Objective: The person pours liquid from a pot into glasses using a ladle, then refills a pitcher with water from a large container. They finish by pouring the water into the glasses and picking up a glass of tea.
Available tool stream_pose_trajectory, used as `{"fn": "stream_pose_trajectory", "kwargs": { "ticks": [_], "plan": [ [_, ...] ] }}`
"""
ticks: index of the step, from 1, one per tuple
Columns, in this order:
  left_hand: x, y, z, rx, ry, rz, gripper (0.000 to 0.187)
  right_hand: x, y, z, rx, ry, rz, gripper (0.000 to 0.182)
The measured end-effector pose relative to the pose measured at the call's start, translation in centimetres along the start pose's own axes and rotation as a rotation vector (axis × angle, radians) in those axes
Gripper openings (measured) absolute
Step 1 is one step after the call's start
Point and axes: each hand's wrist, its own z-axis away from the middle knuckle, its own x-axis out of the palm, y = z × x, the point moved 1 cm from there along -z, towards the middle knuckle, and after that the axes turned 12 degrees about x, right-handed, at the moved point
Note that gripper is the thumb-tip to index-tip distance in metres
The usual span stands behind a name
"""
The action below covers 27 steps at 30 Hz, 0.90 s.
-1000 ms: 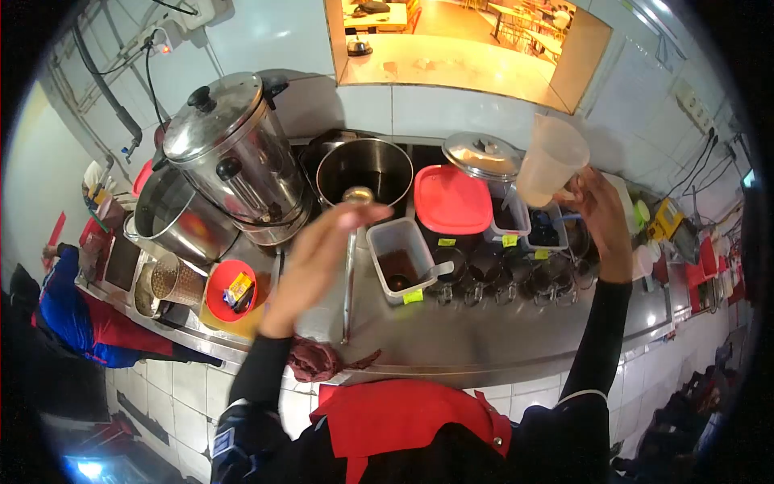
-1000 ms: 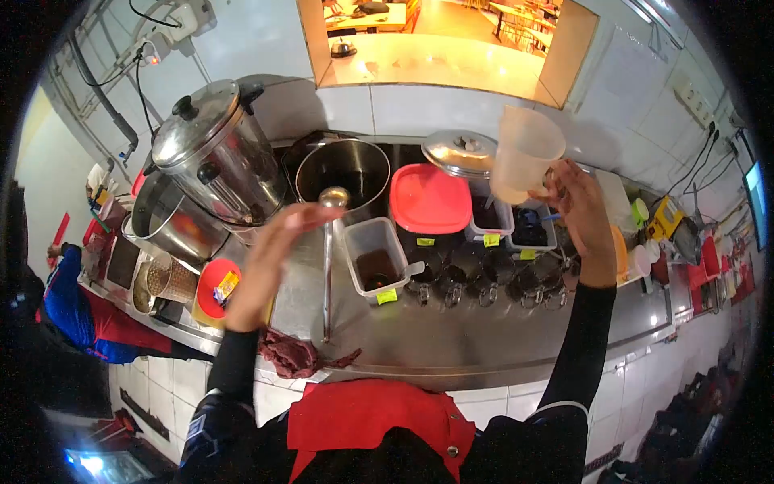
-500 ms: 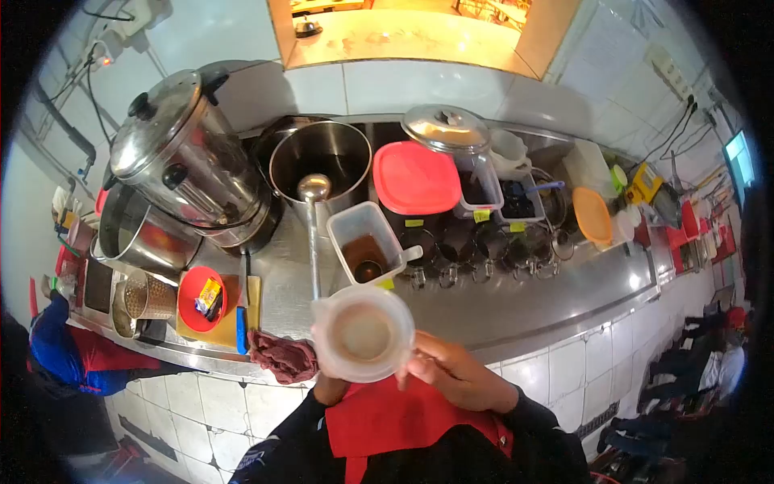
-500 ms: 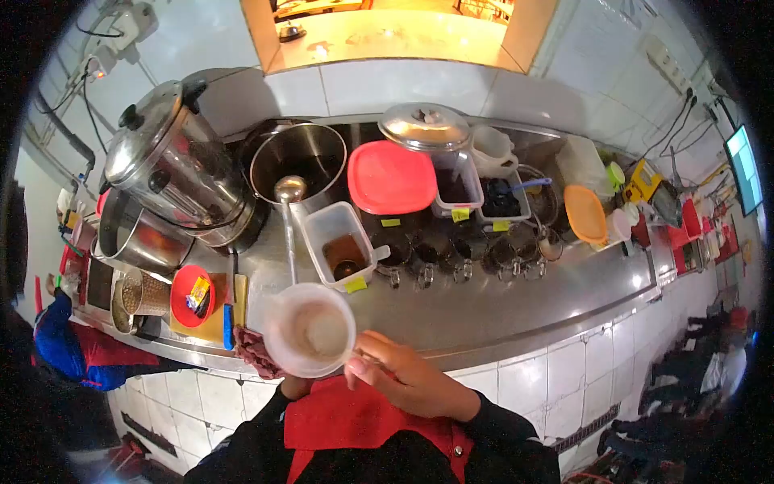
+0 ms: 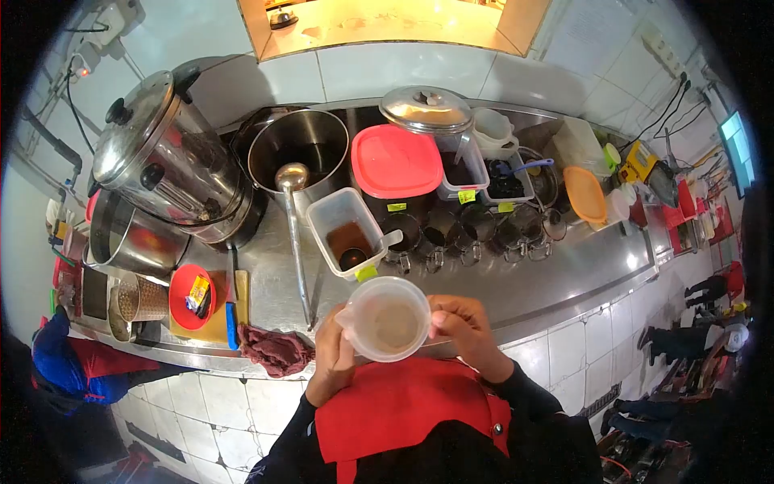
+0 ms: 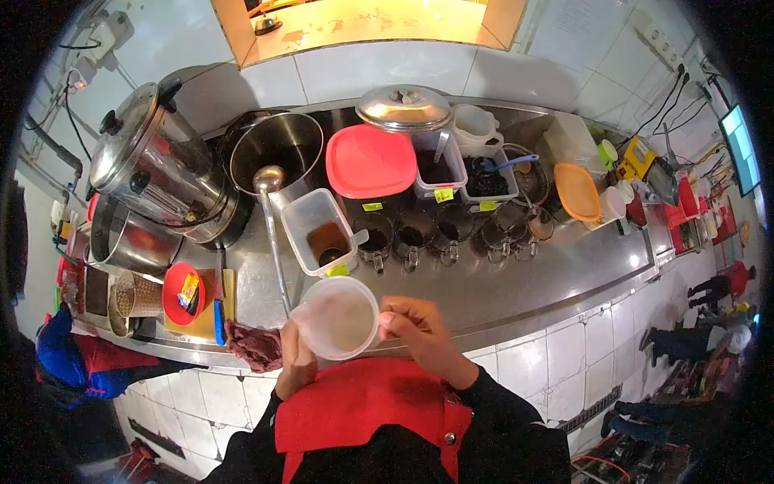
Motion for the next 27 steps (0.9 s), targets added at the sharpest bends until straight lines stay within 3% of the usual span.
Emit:
{"fn": "stream_pose_trajectory", "kwargs": {
  "ticks": [3, 9, 13, 16, 18, 23, 26, 27],
  "plan": [
    [-0.2, 1.3, -0.8, 0.122, -0.094, -0.309, 0.034, -1.4, -0.4, 0.1, -0.038, 0.149, 0.017, 0.023],
    [-0.9, 2.1, -0.8, 0.066, 0.032, -0.288, 0.025, -4.0, -4.7, 0.2, -0.193, 0.443, -0.029, 0.022],
    [-2.3, 2.9, -0.7, 0.074, 0.084, -0.336, 0.022, -5.8, -8.0, -0.6, -0.291, 0.454, 0.021, 0.021],
    [-3.7, 3.4, -0.6, 0.119, 0.152, -0.417, 0.02, -7.4, -10.7, -1.5, -0.32, 0.426, 0.22, 0.02],
    [-4.9, 3.5, -0.4, 0.166, 0.216, -0.473, 0.017, -8.9, -12.0, -2.1, -0.322, 0.508, 0.292, 0.021],
    [-8.1, 4.2, 0.4, 0.146, 0.362, -0.531, 0.016, -11.1, -14.8, -3.1, -0.369, 0.52, 0.24, 0.022],
    [-12.2, 6.4, 0.1, 0.158, 0.328, -0.757, 0.016, -7.1, -17.8, -3.6, -0.344, 0.494, 0.253, 0.021],
    [-13.8, 7.4, -0.1, 0.233, 0.349, -0.828, 0.016, -5.8, -18.6, -3.8, -0.351, 0.395, 0.311, 0.021]
  ]
}}
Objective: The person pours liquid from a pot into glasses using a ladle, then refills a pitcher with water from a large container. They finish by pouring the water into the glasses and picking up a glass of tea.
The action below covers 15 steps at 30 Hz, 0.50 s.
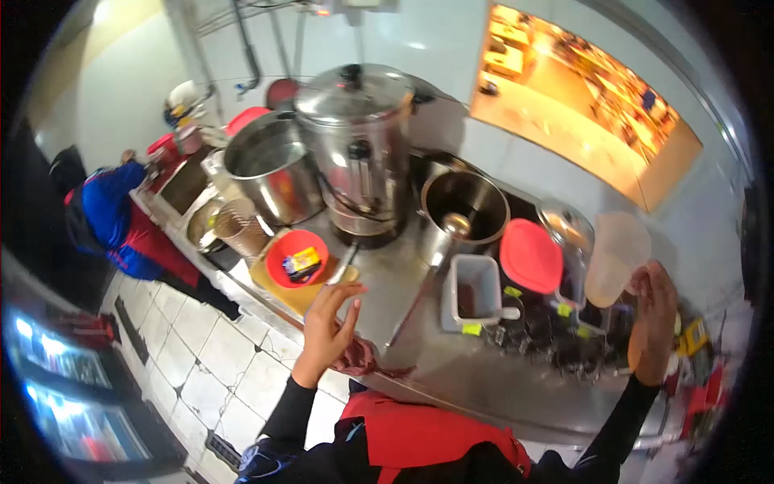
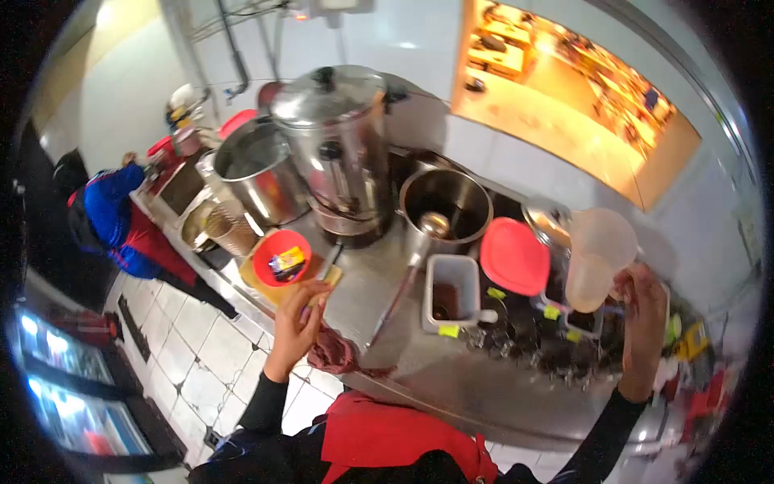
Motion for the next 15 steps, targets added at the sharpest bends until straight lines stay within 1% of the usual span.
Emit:
{"fn": "stream_pose_trajectory", "kwargs": {
  "ticks": [1, 3, 4, 5, 6, 8, 10, 12, 13, 14, 15],
  "plan": [
    [-1.7, -0.3, -0.7, 0.032, 0.044, -0.038, 0.016, 1.6, -1.2, -0.2, -0.021, -0.039, -0.006, 0.021],
    [-4.9, -1.3, -1.3, 0.066, 0.114, -0.136, 0.016, 5.7, -3.1, 0.2, -0.083, -0.155, 0.183, 0.024],
    [-6.3, -1.4, -1.4, 0.049, 0.166, -0.137, 0.016, 8.0, -2.8, 0.1, -0.071, -0.201, 0.105, 0.027],
    [-7.7, -1.3, -1.5, 0.003, 0.202, -0.117, 0.017, 11.2, -3.4, 0.2, -0.089, -0.298, 0.13, 0.027],
    [-8.9, -1.8, -1.2, 0.003, 0.234, -0.159, 0.017, 15.2, -4.4, 0.4, -0.103, -0.39, 0.156, 0.028],
    [-11.3, -3.0, -0.2, 0.005, 0.264, -0.208, 0.017, 23.6, -5.3, 1.4, -0.149, -0.516, 0.018, 0.029],
    [-13.9, -4.0, 1.1, -0.064, 0.282, -0.245, 0.018, 31.7, -4.9, 0.6, -0.207, -0.651, -0.042, 0.031],
    [-16.8, -4.6, 2.3, -0.083, 0.278, -0.275, 0.018, 40.4, -4.3, 0.2, -0.253, -0.688, -0.026, 0.029],
    [-18.4, -4.8, 2.9, -0.108, 0.274, -0.295, 0.019, 44.3, -4.5, 0.4, -0.29, -0.617, -0.008, 0.032],
    [-20.0, -5.2, 3.5, -0.118, 0.287, -0.293, 0.019, 48.5, -4.2, -0.2, -0.266, -0.558, 0.142, 0.033],
    [-23.1, -5.3, 4.2, -0.159, 0.334, -0.278, 0.019, 54.5, -5.2, -0.6, -0.555, -0.414, 0.264, 0.034]
  ]
}}
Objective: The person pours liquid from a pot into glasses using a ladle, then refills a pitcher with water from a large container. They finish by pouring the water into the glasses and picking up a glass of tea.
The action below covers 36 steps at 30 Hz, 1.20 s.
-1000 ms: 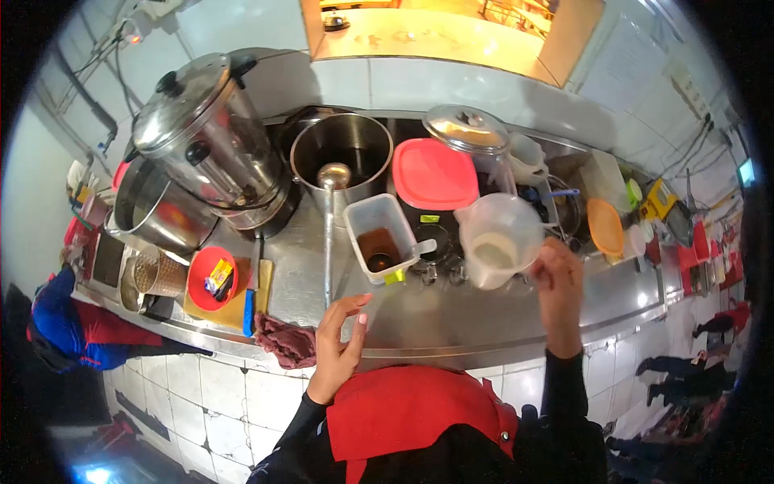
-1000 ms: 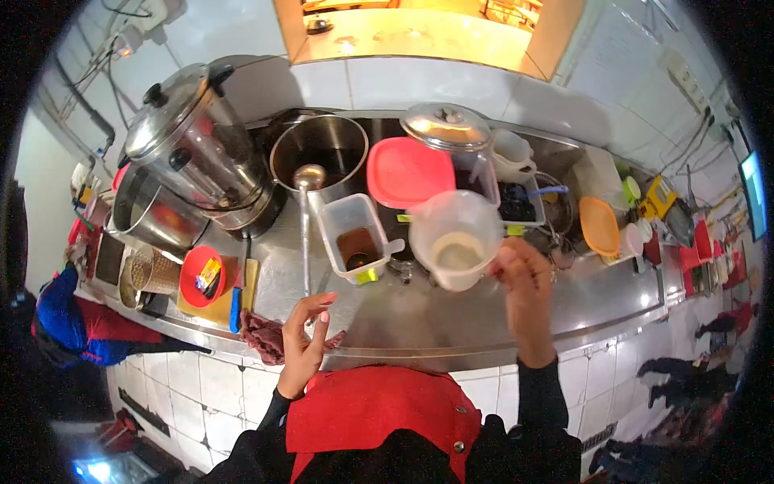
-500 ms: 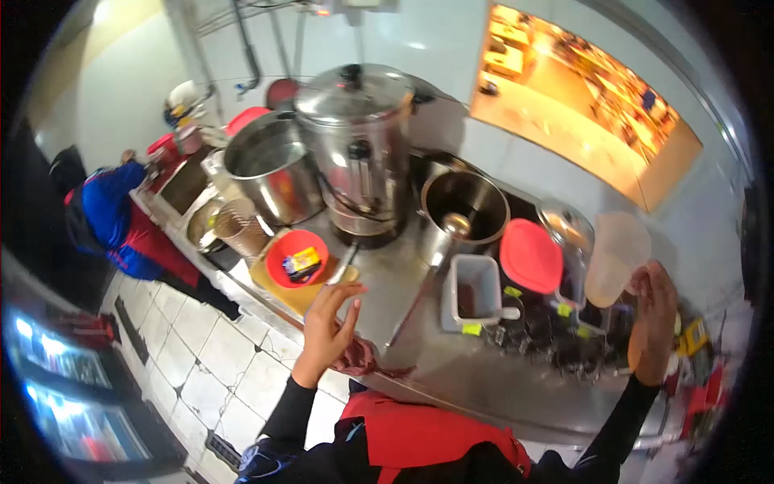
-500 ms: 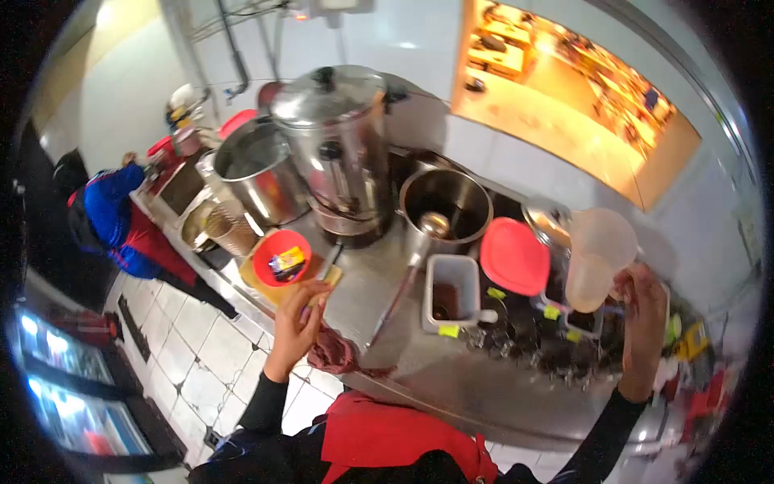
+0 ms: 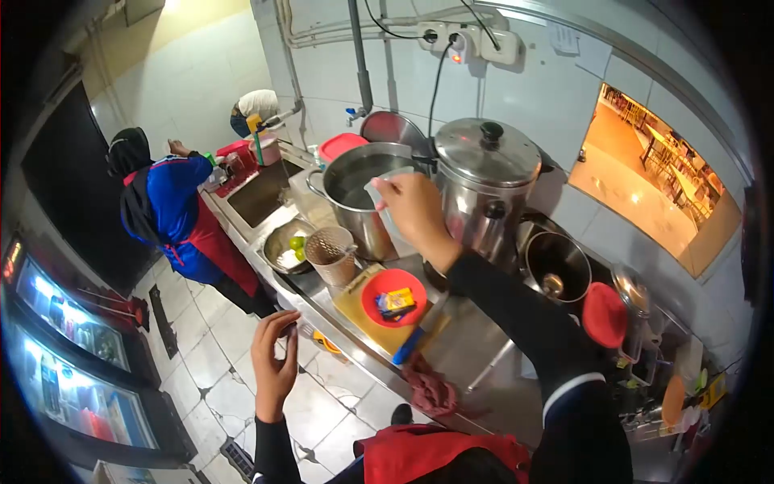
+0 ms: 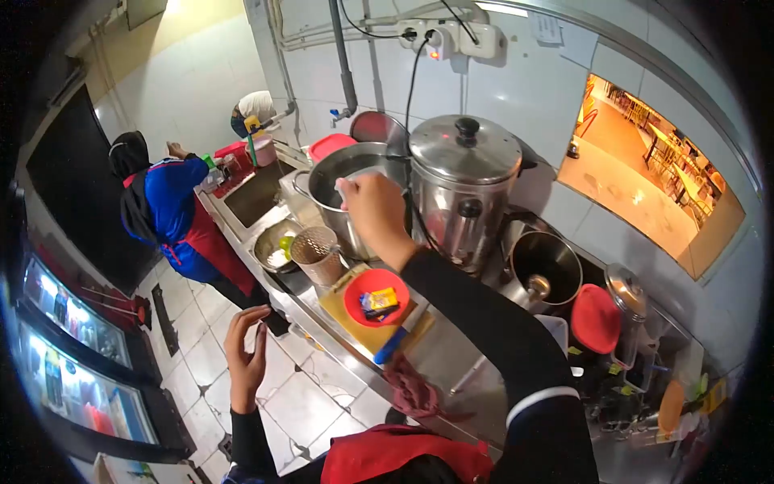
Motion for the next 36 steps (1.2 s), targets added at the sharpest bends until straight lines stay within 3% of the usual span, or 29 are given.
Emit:
{"fn": "stream_pose_trajectory", "kwargs": {
  "ticks": [3, 7, 12, 14, 17, 18, 22, 24, 26, 27, 28, 29, 31, 33, 34, 36],
  "plan": [
    [-4.0, -1.9, -0.6, 0.051, 0.015, -0.146, 0.02, 7.9, 1.5, -5.9, 0.032, 0.047, 0.207, 0.027],
    [-7.4, -2.6, -2.8, 0.084, 0.023, -0.227, 0.018, 13.0, 2.8, -10.4, -0.037, 0.097, 0.468, 0.015],
    [-8.9, -2.5, -7.1, 0.233, 0.02, -0.282, 0.023, 15.5, 0.9, -12.2, -0.127, 0.115, 0.677, 0.013],
    [-8.7, -2.2, -9.0, 0.284, 0.024, -0.285, 0.024, 16.2, 0.2, -12.7, -0.285, 0.015, 0.847, 0.012],
    [-7.5, -1.5, -12.1, 0.374, 0.009, -0.286, 0.021, 15.1, -2.1, -13.3, -0.345, 0.043, 1.021, 0.01],
    [-7.0, -1.2, -13.3, 0.385, -0.021, -0.24, 0.02, 13.4, -3.6, -13.4, -0.338, 0.055, 1.068, 0.009],
    [-2.7, 0.7, -18.8, 0.461, -0.231, -0.094, 0.014, 2.7, -7.2, -15.3, -0.423, 0.574, 0.654, 0.013],
    [1.0, 1.4, -21.8, 0.667, -0.35, -0.118, 0.01, -3.5, -6.8, -17.3, -0.479, 0.73, 0.625, 0.019],
    [6.0, 2.0, -24.8, 0.892, -0.369, -0.033, 0.014, -10.8, -5.9, -19.0, -0.193, 0.471, 0.34, 0.023],
    [8.7, 2.9, -26.2, 0.982, -0.324, 0.033, 0.014, -14.9, -5.8, -17.8, -0.272, 0.441, 0.336, 0.026],
    [11.4, 4.0, -27.9, 0.971, -0.39, 0.045, 0.016, -18.5, -5.8, -16.1, -0.188, 0.262, 0.105, 0.023],
    [14.1, 4.8, -29.5, 0.959, -0.457, 0.053, 0.018, -21.8, -5.5, -15.1, -0.007, 0.158, 0.067, 0.023],
    [20.4, 5.5, -32.5, 1.148, -0.425, 0.116, 0.025, -26.4, -5.7, -10.9, 0.14, 0.114, 0.186, 0.025],
    [25.4, 5.5, -34.7, 1.162, -0.519, 0.079, 0.033, -30.2, -3.9, -8.4, 0.395, 0.082, 0.139, 0.026],
    [26.6, 5.7, -35.6, 1.169, -0.506, 0.087, 0.033, -31.8, -2.8, -7.1, 0.428, 0.058, 0.031, 0.026],
    [28.7, 6.0, -36.8, 1.025, -0.877, -0.022, 0.038, -33.5, -1.3, -4.3, 0.456, 0.059, -0.106, 0.024]
  ]
}}
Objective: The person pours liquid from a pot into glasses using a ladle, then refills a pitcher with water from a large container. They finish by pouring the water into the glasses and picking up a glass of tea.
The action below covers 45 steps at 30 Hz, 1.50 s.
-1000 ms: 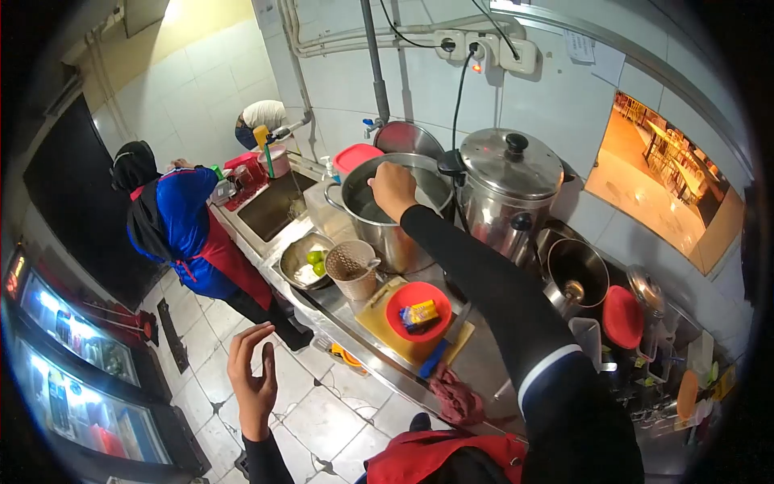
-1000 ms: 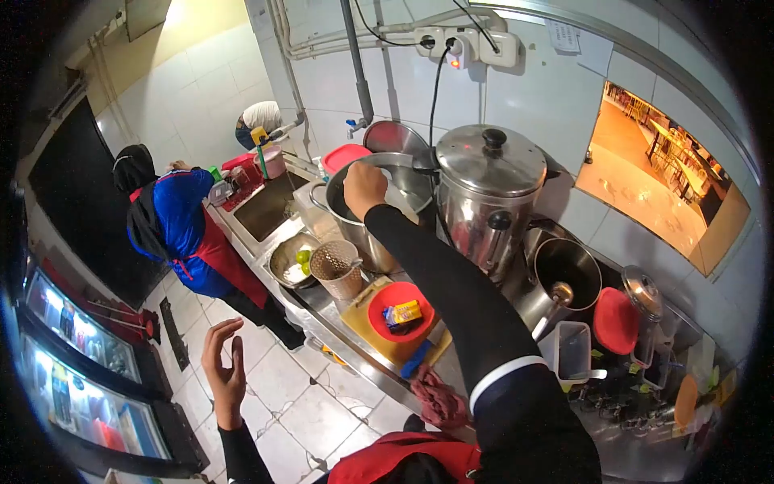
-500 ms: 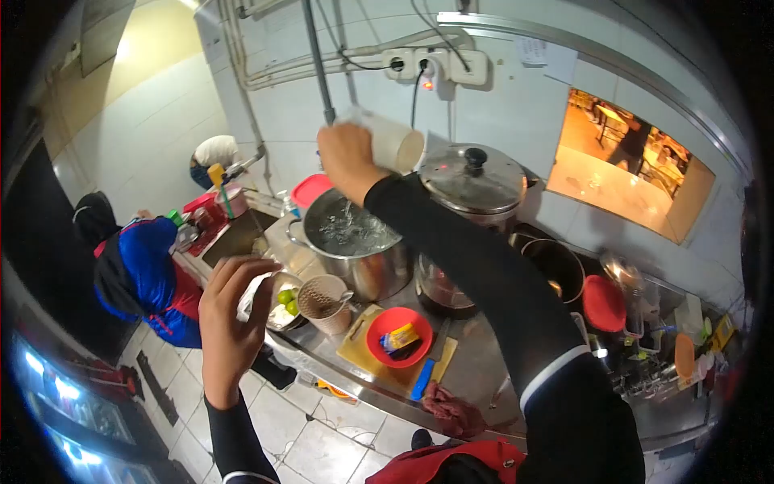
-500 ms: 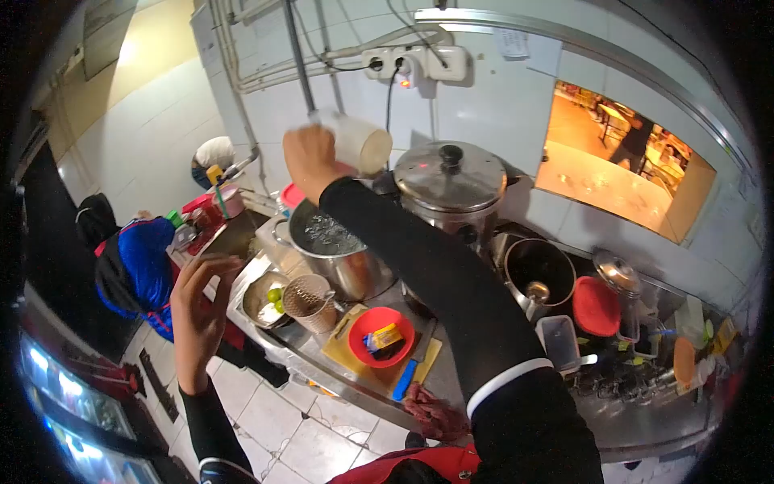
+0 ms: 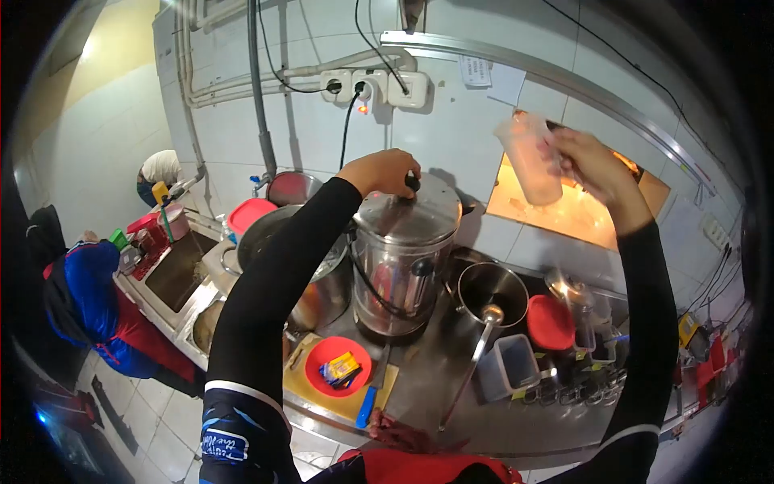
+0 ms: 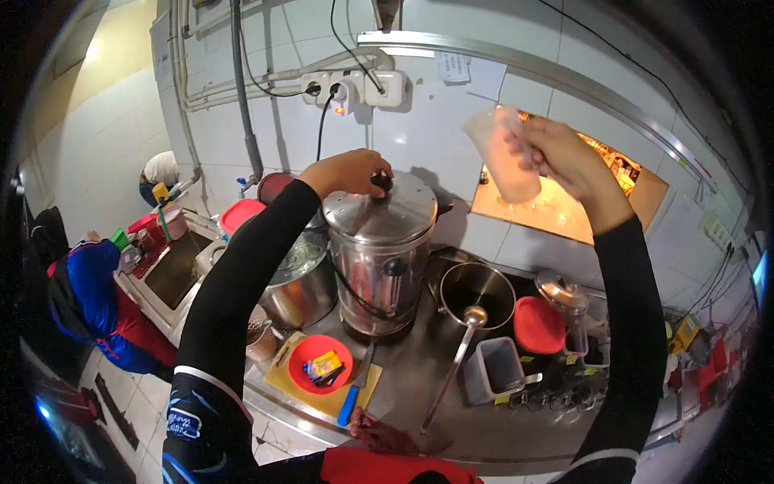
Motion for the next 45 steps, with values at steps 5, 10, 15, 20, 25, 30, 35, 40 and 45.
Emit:
{"fn": "stream_pose_trajectory", "kwargs": {
  "ticks": [5, 10, 15, 20, 25, 30, 35, 40, 45],
  "plan": [
    [-1.2, -0.5, -1.0, 0.039, -0.094, 0.036, 0.04, -1.3, 2.3, 2.9, 0.06, 0.077, -0.007, 0.03],
    [-3.8, -0.9, -0.2, 0.156, 0.012, 0.129, 0.036, -0.8, 3.5, 0.6, -0.034, 0.096, 0.036, 0.029],
    [-10.7, -0.2, 6.5, 0.013, 0.398, 0.217, 0.04, 1.7, 2.3, -1.0, -0.34, 0.191, 0.244, 0.027],
    [-13.3, 4.5, 16.6, -0.302, 0.626, 0.24, 0.037, 8.6, 3.5, -4.8, -0.654, 0.03, 0.462, 0.035],
    [-10.2, 7.3, 26.7, -0.702, 0.847, 0.427, 0.038, 17.8, 3.5, -8.1, -0.615, -0.291, 1.012, 0.03],
    [-6.1, 10.5, 34.3, -0.918, 0.94, 0.552, 0.036, 21.7, 5.2, -11.3, -0.433, -0.403, 1.245, 0.035],
    [-3.4, 12.9, 38.9, -1.089, 0.929, 0.559, 0.034, 22.2, 7.8, -14.9, -0.427, -0.517, 1.268, 0.036],
    [-2.1, 13.8, 40.0, -1.123, 1.021, 0.606, 0.036, 21.8, 8.3, -14.9, -0.403, -0.573, 1.203, 0.037],
    [-1.9, 14.7, 39.6, -1.139, 1.043, 0.595, 0.035, 21.6, 6.4, -11.4, -0.421, -0.521, 1.235, 0.031]
  ]
}}
